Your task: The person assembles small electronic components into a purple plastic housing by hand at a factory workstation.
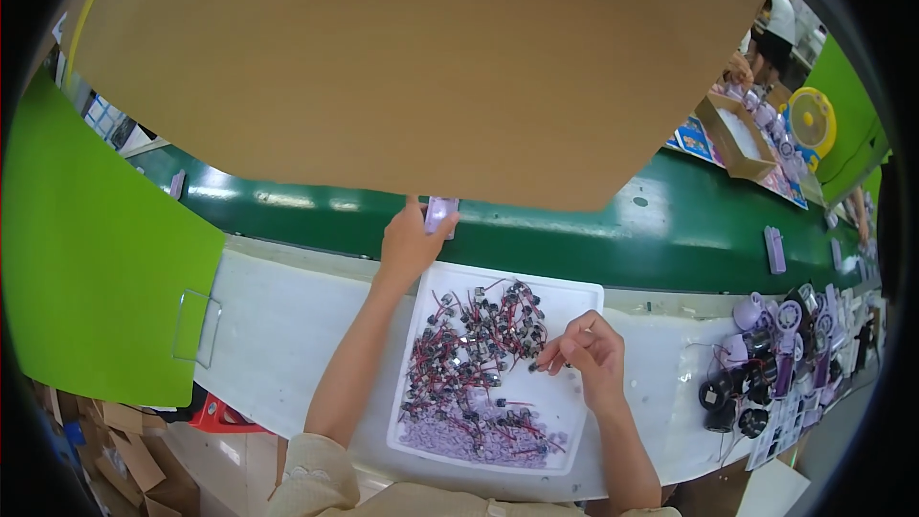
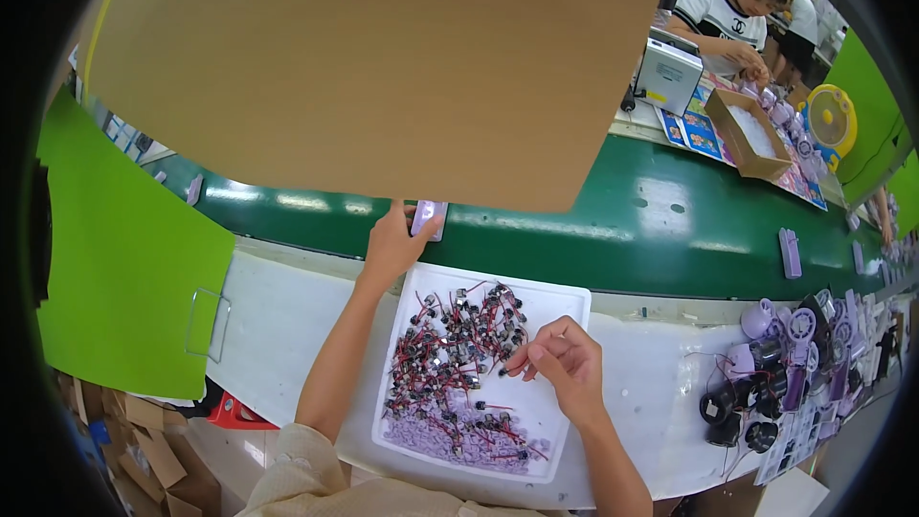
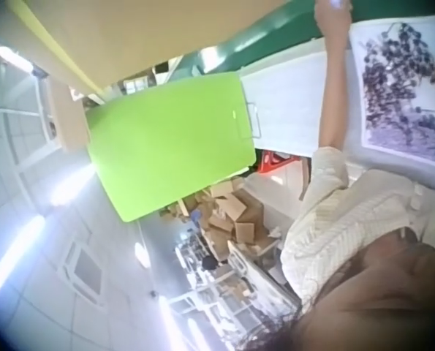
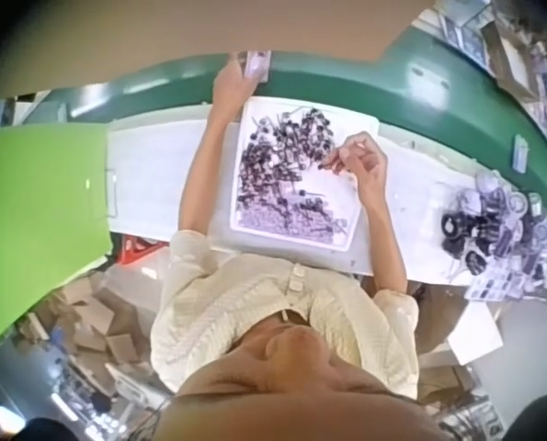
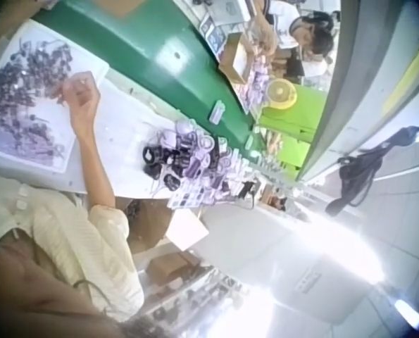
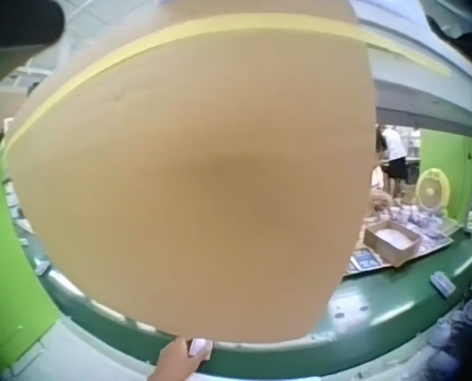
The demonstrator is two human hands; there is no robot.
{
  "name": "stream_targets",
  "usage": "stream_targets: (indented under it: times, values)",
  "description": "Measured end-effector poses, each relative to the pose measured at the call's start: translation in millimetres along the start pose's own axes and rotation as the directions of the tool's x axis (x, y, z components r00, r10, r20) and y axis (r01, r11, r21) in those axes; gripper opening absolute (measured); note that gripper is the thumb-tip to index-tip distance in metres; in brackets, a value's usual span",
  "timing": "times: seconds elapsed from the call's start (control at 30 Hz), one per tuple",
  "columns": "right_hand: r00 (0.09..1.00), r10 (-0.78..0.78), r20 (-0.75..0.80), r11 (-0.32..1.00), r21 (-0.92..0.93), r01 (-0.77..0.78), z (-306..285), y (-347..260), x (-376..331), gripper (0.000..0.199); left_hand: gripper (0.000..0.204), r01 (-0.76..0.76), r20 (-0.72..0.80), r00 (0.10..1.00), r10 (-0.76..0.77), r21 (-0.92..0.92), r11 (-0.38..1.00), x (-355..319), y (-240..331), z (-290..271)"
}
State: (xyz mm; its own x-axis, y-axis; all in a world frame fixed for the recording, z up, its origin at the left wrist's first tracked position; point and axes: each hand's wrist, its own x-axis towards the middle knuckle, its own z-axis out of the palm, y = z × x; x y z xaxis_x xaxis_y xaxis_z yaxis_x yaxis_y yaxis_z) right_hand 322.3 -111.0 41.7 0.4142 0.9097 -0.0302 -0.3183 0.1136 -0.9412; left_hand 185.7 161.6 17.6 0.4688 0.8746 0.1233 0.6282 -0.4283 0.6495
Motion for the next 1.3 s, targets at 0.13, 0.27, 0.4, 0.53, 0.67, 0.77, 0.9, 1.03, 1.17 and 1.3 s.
stream_targets:
  times: [0.13, 0.27, 0.4, 0.53, 0.67, 0.77, 0.9, 1.03, 1.17, 1.3]
  values:
    - [0.999, 0.015, -0.036, 1.0, -0.008, -0.015, -5.8, -8.2, 0.2, 0.01, 0.063, -0.079, -0.071, 0.995, 0.073, -0.074, 0.994, -18.6, -14.5, -12.5]
    - [0.996, -0.036, -0.087, 0.999, 0.025, 0.038, -15.1, -8.0, -0.3, 0.009, 0.04, -0.038, -0.064, 0.998, 0.025, -0.213, 0.976, -37.8, -25.0, -33.7]
    - [0.995, -0.008, -0.104, 0.994, 0.108, 0.019, -17.0, -13.4, -5.2, 0.01, 0.03, 0.052, -0.07, 0.995, -0.074, -0.268, 0.962, -52.5, -49.4, -51.4]
    - [0.985, 0.13, -0.112, 0.964, -0.217, -0.152, -15.9, -14.9, -12.6, 0.006, 0.024, 0.157, -0.065, 0.974, -0.216, -0.492, 0.857, -59.9, -84.3, -57.5]
    - [0.979, 0.184, -0.085, 0.811, -0.549, -0.2, -11.8, -24.6, -21.7, 0.015, 0.021, 0.188, -0.047, 0.962, -0.269, -0.602, 0.776, -55.0, -82.5, -57.0]
    - [0.998, 0.018, 0.057, 0.61, -0.792, 0.034, -4.6, -29.3, -29.6, 0.027, 0.02, 0.164, -0.061, 0.969, -0.241, -0.571, 0.805, -59.6, -82.8, -46.7]
    - [0.999, -0.041, 0.0, 0.65, -0.76, 0.026, 14.3, -29.1, -33.7, 0.03, 0.02, 0.119, -0.103, 0.975, -0.198, -0.513, 0.85, -63.0, -87.8, -42.7]
    - [0.988, -0.115, 0.098, 0.56, -0.815, 0.147, 21.9, -28.2, -33.1, 0.028, 0.018, 0.098, -0.124, 0.975, -0.187, -0.515, 0.852, -62.8, -88.4, -41.8]
    - [0.968, -0.212, 0.134, 0.466, -0.857, 0.221, 16.8, -19.3, -30.6, 0.032, 0.016, 0.077, -0.156, 0.974, -0.163, -0.451, 0.889, -64.6, -85.7, -38.1]
    - [0.972, -0.218, 0.091, 0.414, -0.893, 0.176, 2.3, -13.1, -35.3, 0.036, 0.014, 0.05, -0.158, 0.98, -0.121, -0.394, 0.918, -64.8, -83.4, -37.7]
